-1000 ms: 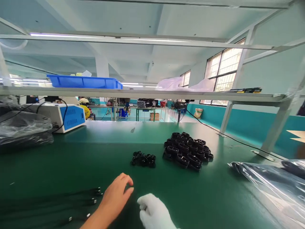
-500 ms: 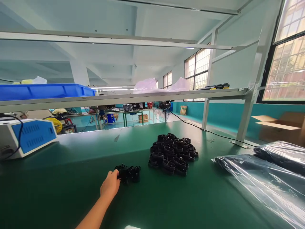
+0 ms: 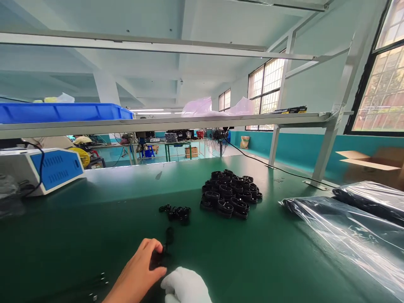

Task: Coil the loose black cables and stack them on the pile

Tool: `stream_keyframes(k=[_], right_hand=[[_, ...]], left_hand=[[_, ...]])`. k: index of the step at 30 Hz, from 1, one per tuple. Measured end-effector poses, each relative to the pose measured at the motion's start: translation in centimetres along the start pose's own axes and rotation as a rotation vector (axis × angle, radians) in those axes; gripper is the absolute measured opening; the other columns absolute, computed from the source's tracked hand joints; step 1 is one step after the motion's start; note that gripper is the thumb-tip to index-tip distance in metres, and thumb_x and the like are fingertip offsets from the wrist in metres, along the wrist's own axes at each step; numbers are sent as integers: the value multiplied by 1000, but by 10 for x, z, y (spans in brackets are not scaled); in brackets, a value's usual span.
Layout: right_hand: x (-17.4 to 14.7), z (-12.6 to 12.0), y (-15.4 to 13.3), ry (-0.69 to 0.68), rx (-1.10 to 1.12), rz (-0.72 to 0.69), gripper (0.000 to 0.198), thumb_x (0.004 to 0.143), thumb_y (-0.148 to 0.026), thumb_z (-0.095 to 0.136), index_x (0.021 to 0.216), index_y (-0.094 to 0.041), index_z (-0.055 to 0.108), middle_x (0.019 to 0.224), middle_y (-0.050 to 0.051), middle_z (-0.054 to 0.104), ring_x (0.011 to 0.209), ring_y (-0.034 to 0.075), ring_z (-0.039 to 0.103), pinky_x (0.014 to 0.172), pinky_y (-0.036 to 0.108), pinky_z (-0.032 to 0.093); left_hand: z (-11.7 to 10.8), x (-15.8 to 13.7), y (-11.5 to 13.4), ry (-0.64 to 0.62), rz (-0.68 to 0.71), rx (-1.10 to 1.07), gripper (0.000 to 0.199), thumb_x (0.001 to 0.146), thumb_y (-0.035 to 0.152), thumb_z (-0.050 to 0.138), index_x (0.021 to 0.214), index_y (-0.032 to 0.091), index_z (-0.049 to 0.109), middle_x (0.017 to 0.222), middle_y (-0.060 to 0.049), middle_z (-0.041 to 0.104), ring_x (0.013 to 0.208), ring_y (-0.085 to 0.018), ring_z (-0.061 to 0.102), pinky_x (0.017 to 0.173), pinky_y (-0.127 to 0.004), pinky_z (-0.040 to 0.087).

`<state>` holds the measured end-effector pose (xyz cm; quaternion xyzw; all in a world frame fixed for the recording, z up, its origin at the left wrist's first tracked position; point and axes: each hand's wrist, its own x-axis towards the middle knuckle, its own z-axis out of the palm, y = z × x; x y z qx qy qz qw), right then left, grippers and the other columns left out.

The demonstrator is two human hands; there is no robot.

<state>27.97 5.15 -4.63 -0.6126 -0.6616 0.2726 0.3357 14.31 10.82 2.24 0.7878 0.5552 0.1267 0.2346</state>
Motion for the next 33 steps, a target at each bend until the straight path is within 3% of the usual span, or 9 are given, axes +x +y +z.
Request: stream_keyframes(k=[4,6,9,15,19,21,23,28,33], right_hand=[[-9,-12,-8,-23,233,108,30,59,-8,51,76,-25,69,76,0,66,75,16,59,71,25,43],[-8,-18,-9,-97,304,168,25,59,-11,48,70,-22,68,60,-1,60,53,12,52,53,23,39],[-4,-26,-10,-89,425,255,19,60,-16,47,69,-18,64,51,-2,53,43,9,42,43,21,30],[-8,-33,-9,96,637,337,30,68,-31,44,89,-17,59,71,1,56,52,10,41,48,23,32],[-10,-30,-3,197,676,347,27,67,-32,47,89,-20,58,65,-2,50,54,11,39,49,23,31],[-9,-29,-1,205,643,343,26,68,-30,47,89,-21,59,59,-4,45,54,12,38,49,23,30],[-8,-26,0,186,596,339,25,69,-29,47,89,-21,60,58,-4,43,54,12,38,48,23,31],[-6,-21,-3,172,485,318,24,71,-30,47,89,-21,60,79,2,58,64,15,50,58,25,41],[-11,-28,-11,180,436,337,22,73,-32,45,88,-23,60,82,2,60,66,16,51,61,27,43]], left_hand=[[-6,-20,-19,-66,59,-118,25,69,19,49,92,24,56,95,0,57,77,-16,56,68,-26,42],[-5,-24,-31,-48,67,-155,24,70,15,48,90,22,60,93,0,59,84,-16,56,75,-27,43],[-1,-24,-43,0,39,-190,28,73,11,45,94,22,61,99,-1,62,94,-15,56,80,-24,43],[5,-30,-42,174,-31,-47,30,78,11,43,100,23,59,100,-4,61,94,-21,53,78,-33,41],[7,-34,-33,149,39,-20,27,81,15,42,98,26,61,92,0,62,78,-16,56,69,-28,42],[11,-34,-28,137,79,-16,25,82,17,43,94,26,62,88,1,62,72,-15,55,66,-26,42],[16,-32,-24,160,105,-6,22,82,17,43,90,25,63,87,0,62,77,-16,54,68,-28,41],[36,-22,-13,163,162,-14,21,80,11,47,86,24,63,90,-1,62,91,-19,49,76,-29,38],[40,-21,-9,168,88,-116,17,81,17,44,72,21,57,76,-2,56,78,-18,48,69,-28,37]])
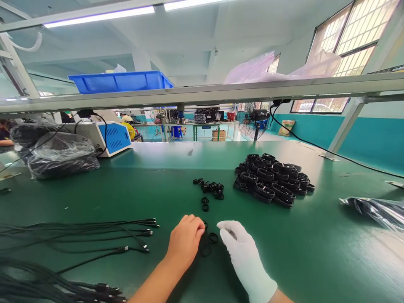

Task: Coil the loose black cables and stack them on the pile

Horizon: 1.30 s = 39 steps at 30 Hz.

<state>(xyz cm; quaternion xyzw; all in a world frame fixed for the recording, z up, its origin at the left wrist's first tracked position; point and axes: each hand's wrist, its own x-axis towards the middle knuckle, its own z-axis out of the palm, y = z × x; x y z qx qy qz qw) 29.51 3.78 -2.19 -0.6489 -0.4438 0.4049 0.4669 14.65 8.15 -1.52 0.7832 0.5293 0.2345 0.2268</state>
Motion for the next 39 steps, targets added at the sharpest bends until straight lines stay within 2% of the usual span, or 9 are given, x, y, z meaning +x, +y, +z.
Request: stream_keyframes(k=[6,10,13,16,20,27,31,36,39], right_hand=[[-6,4,-2,-150,-50,-58,12,73,-33,49,71,-23,55,69,-2,52,65,14,46,59,24,38],[-4,0,-2,-141,-85,-59,19,73,-30,48,58,-21,40,59,-4,40,58,11,37,52,23,30],[-4,-7,-4,-126,-129,-40,17,74,-28,44,61,-21,37,59,-5,37,56,11,36,50,23,29],[-5,-10,-3,-190,-354,-139,11,70,-20,43,60,-21,39,66,-3,44,60,12,40,54,24,31],[-4,-11,-2,-276,-594,-277,21,72,-22,44,52,-19,37,74,0,46,66,14,42,58,27,31],[2,-17,-2,-91,-377,-127,27,80,-33,39,58,-22,29,61,-3,37,59,13,36,56,27,31],[0,-16,-2,-75,-287,-104,25,80,-37,40,62,-22,31,62,-5,38,60,13,38,56,27,32],[-3,-9,-1,-117,-288,-120,23,79,-44,42,70,-24,47,73,-2,51,68,16,48,64,29,38],[-4,-9,1,-110,-336,-108,23,75,-46,44,79,-26,55,84,0,58,76,18,54,70,31,41]], left_hand=[[-7,-9,12,-134,-75,-298,15,80,27,44,73,18,54,68,2,55,65,-13,49,60,-22,39],[-18,-8,7,-125,-133,-436,14,78,29,44,73,18,52,69,2,54,65,-13,47,59,-23,37],[-31,-8,-5,-146,-125,-355,17,80,31,43,77,18,54,74,1,55,67,-13,48,61,-23,37],[-35,-11,-11,-242,-89,-185,15,75,28,51,66,19,59,71,2,55,65,-14,48,59,-23,35],[-25,-12,-5,-78,-64,59,21,82,26,44,69,22,60,70,2,54,64,-14,48,57,-25,31],[6,-3,6,-64,137,126,25,79,7,44,84,25,61,88,0,58,83,-16,52,70,-26,35],[8,-5,6,-37,92,102,20,80,9,42,73,21,55,78,-1,56,78,-17,49,68,-28,35],[2,-10,8,-60,58,-37,16,83,14,39,76,20,52,78,2,57,70,-12,52,61,-21,40],[0,-15,12,-44,50,-41,17,84,15,39,80,19,55,83,0,60,75,-12,55,66,-21,42]])
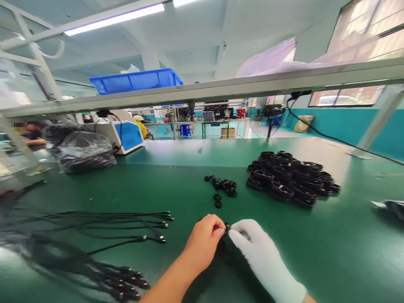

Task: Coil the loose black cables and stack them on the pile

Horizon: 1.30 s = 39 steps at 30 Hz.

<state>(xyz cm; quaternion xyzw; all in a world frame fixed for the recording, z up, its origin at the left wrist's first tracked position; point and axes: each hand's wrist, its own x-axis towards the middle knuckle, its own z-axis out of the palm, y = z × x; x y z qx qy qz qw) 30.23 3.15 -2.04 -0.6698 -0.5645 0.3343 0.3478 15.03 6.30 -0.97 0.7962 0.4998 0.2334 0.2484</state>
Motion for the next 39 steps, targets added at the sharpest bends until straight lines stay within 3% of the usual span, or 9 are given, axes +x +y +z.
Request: stream_keyframes(k=[2,7,11,15,19,22,25,32,39], right_hand=[[1,-1,3,51,-2,42,28,73,-49,44,82,-27,57,91,1,60,84,21,56,76,33,41],[11,-5,14,65,30,192,40,61,-53,46,88,-27,59,100,4,62,84,26,58,77,38,44],[7,-4,14,68,62,-5,38,68,-48,42,93,-26,61,110,3,59,106,24,51,95,36,38],[6,4,13,-15,-86,-198,34,80,-32,34,98,-26,62,112,3,57,107,20,50,96,34,37],[8,11,13,-42,-344,-241,39,80,-18,34,106,-29,62,121,2,53,113,22,45,95,39,36],[9,13,15,15,-424,-229,36,75,-9,35,86,-25,65,114,3,57,109,23,47,90,39,38],[12,15,18,91,-342,-228,30,72,-7,34,76,-22,60,104,3,58,101,20,50,86,36,41],[9,8,8,132,-15,-205,22,78,-19,37,84,-22,58,94,3,59,90,18,54,80,31,43],[-1,2,-8,-51,91,-172,12,77,-24,46,66,-21,51,77,0,55,75,16,51,68,28,42]], left_hand=[[0,-4,3,-9,11,37,17,83,15,43,81,19,59,86,0,62,81,-12,56,72,-21,43],[-5,-6,0,-155,87,109,12,78,21,58,83,26,68,88,5,67,87,-11,60,78,-16,43],[-25,-6,-5,-78,34,92,24,83,18,48,95,26,67,97,2,66,90,-14,58,81,-22,41],[-40,-4,-13,-50,-43,87,21,79,17,43,76,23,63,79,1,63,73,-16,54,63,-25,38],[-36,-8,-12,-119,-88,121,17,75,17,45,66,23,57,69,3,60,63,-15,50,54,-24,30],[-27,-8,-8,-139,-112,153,14,75,17,47,66,23,56,69,3,59,62,-15,50,53,-24,27],[-16,-3,-7,-123,-100,161,13,75,16,47,71,24,57,74,2,59,65,-15,51,55,-25,27],[-6,2,-6,-74,-86,66,17,78,16,42,73,22,57,78,1,60,72,-15,53,60,-25,33],[-8,-1,6,-70,-96,-144,17,82,23,36,73,21,51,74,3,57,68,-14,50,59,-24,36]])
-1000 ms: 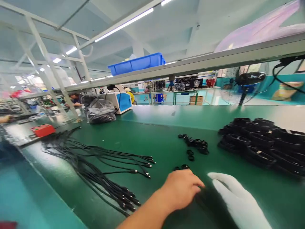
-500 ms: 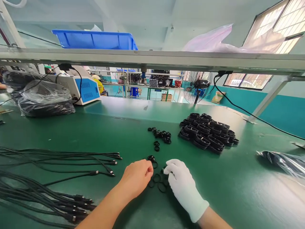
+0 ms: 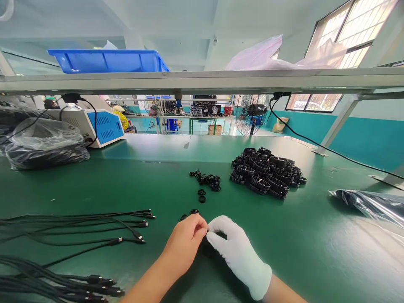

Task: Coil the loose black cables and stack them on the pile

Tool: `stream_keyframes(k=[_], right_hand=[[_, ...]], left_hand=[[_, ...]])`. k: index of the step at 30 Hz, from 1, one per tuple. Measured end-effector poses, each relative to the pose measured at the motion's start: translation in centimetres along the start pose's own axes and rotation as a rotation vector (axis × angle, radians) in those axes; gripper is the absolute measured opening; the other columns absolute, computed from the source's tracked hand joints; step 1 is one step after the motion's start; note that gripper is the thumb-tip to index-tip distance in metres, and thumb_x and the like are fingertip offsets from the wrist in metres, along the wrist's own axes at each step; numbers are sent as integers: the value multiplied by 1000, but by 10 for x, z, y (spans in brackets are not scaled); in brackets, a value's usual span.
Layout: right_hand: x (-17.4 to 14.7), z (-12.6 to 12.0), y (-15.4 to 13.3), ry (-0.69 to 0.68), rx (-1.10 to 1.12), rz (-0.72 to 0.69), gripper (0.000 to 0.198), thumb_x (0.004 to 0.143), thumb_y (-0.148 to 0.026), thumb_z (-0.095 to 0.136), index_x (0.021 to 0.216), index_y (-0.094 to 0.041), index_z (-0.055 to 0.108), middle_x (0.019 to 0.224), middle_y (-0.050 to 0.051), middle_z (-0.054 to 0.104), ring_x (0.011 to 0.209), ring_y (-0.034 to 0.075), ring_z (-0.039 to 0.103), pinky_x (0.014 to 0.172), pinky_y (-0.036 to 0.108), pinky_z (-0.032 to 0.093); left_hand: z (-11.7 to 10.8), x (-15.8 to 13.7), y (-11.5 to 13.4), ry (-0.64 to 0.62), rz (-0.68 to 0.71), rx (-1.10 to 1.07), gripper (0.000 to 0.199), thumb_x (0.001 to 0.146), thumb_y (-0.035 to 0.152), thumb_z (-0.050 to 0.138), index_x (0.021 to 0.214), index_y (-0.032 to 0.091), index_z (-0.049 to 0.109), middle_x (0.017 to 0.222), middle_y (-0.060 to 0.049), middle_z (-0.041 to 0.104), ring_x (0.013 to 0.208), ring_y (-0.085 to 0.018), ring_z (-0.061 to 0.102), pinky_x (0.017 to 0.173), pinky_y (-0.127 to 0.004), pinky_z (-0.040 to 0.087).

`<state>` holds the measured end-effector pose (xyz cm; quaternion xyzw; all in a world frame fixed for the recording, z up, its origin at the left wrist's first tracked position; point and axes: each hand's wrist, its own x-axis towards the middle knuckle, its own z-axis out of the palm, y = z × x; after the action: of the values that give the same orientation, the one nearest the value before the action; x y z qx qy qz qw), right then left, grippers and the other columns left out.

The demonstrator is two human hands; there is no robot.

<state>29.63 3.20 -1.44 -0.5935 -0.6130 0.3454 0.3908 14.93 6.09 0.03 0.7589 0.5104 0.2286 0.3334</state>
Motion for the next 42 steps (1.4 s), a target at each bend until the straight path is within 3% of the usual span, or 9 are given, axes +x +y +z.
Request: stream_keyframes(k=[6,9,12,16,19,28,33,39,42], right_hand=[[-2,-4,-2,-2,40,72,15,80,-26,41,68,-21,48,74,-2,52,70,14,48,65,27,39],[-2,-6,0,10,30,111,16,81,-29,39,70,-22,48,74,-1,52,67,14,48,62,27,39],[1,-3,4,44,-147,23,18,80,-27,39,64,-22,47,77,1,54,74,17,49,67,30,40],[4,1,10,21,-368,-22,21,79,-23,37,60,-21,44,80,2,56,79,19,50,70,33,40],[4,2,11,0,-399,-9,21,79,-22,36,61,-21,46,82,2,57,79,19,50,69,34,40],[-4,-4,5,126,-117,-31,20,84,-30,39,85,-25,58,103,2,57,97,20,51,87,35,39],[-8,2,-6,65,27,-83,15,82,-28,44,73,-22,56,89,2,58,87,18,52,81,31,41],[-5,2,-11,-6,198,48,15,79,-25,44,66,-20,49,72,-1,52,70,14,49,64,26,42],[-6,3,-11,1,199,31,13,77,-27,47,66,-20,49,72,-2,52,70,14,48,64,26,41]], left_hand=[[-21,4,-7,184,-52,113,20,85,25,32,74,21,47,74,3,53,69,-15,47,62,-25,34],[-37,3,-15,81,-75,89,19,84,28,36,72,21,49,70,3,53,66,-14,47,58,-24,34],[-45,1,-19,-69,-79,131,18,80,27,41,72,22,56,73,4,59,68,-14,51,58,-23,35],[-43,5,-25,83,-160,278,18,82,26,41,75,23,57,77,2,61,71,-16,54,62,-24,35],[-36,8,-31,115,-205,299,10,79,27,47,77,23,56,71,2,60,67,-17,53,58,-25,32],[-35,7,-23,60,-158,88,18,77,23,44,80,20,61,70,1,62,65,-14,56,59,-23,41],[-18,-1,-4,93,-52,24,18,76,21,44,75,20,62,68,2,62,64,-14,55,58,-23,39],[-11,-7,6,84,-24,128,20,77,16,42,72,22,60,68,2,60,63,-14,53,57,-23,36],[-8,-8,7,124,31,250,22,77,13,40,71,23,59,68,2,57,61,-13,51,57,-23,34]])
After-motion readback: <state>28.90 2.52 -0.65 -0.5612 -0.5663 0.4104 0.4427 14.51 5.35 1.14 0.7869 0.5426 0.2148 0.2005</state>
